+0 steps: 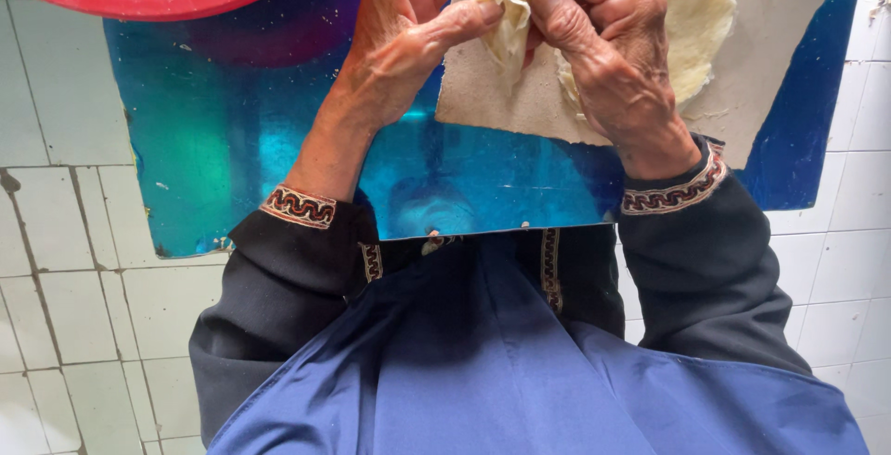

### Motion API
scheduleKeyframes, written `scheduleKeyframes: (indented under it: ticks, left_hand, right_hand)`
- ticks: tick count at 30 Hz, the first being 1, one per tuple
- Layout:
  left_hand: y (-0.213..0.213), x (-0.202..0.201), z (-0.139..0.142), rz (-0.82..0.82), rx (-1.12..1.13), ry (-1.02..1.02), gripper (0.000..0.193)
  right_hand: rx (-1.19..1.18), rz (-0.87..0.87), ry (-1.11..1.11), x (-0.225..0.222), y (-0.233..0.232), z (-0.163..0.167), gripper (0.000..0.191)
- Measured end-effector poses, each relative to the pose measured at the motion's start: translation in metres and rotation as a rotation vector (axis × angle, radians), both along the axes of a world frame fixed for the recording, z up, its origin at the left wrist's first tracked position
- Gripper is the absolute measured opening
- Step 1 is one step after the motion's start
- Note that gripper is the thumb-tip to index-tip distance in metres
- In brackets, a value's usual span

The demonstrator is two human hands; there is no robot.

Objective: The person stretches thin dough sheets by hand, pulling and widening each piece over a blue board and stacking the stretched sheets on cardboard. Near the end they use a knife to trim and cut the edge of the stacked dough rounds.

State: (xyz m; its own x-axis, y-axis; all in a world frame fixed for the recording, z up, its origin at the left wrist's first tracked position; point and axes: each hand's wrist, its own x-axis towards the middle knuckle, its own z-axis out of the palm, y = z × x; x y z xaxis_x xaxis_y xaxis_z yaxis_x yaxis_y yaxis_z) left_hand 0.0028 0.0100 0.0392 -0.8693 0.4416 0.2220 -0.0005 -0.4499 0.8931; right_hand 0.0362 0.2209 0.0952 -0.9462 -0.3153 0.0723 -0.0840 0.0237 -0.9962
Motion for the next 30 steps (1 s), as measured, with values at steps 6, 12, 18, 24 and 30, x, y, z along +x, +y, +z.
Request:
scheduleKeyframes:
  ticks: [6,12,18,24,30]
  left_hand:
    - [0.002,-0.001,-0.005,0.029,0.030,0.026,0.029]
    - [0.004,-0.004,-0.012,0.036,0.054,0.025,0.030]
    - [0.005,-0.004,-0.007,0.061,0.035,0.036,0.031]
    - [0.009,-0.002,0.001,0.037,-0.054,0.136,0.040]
    - [0.008,-0.005,-0.002,0.064,0.026,0.048,0.036]
  right_hand:
    - [0.124,0.011,0.323,0.006,0.000,-0.004,0.029]
    - [0.229,-0.058,0.341,0.008,0.000,-0.007,0.012]
    - [0.000,-0.049,0.050,0.001,0.004,-0.004,0.010]
    - [-0.018,-0.008,0.027,0.001,0.003,-0.003,0.014]
    - [-0.123,-0.076,-0.130,-0.002,0.002,-0.002,0.017]
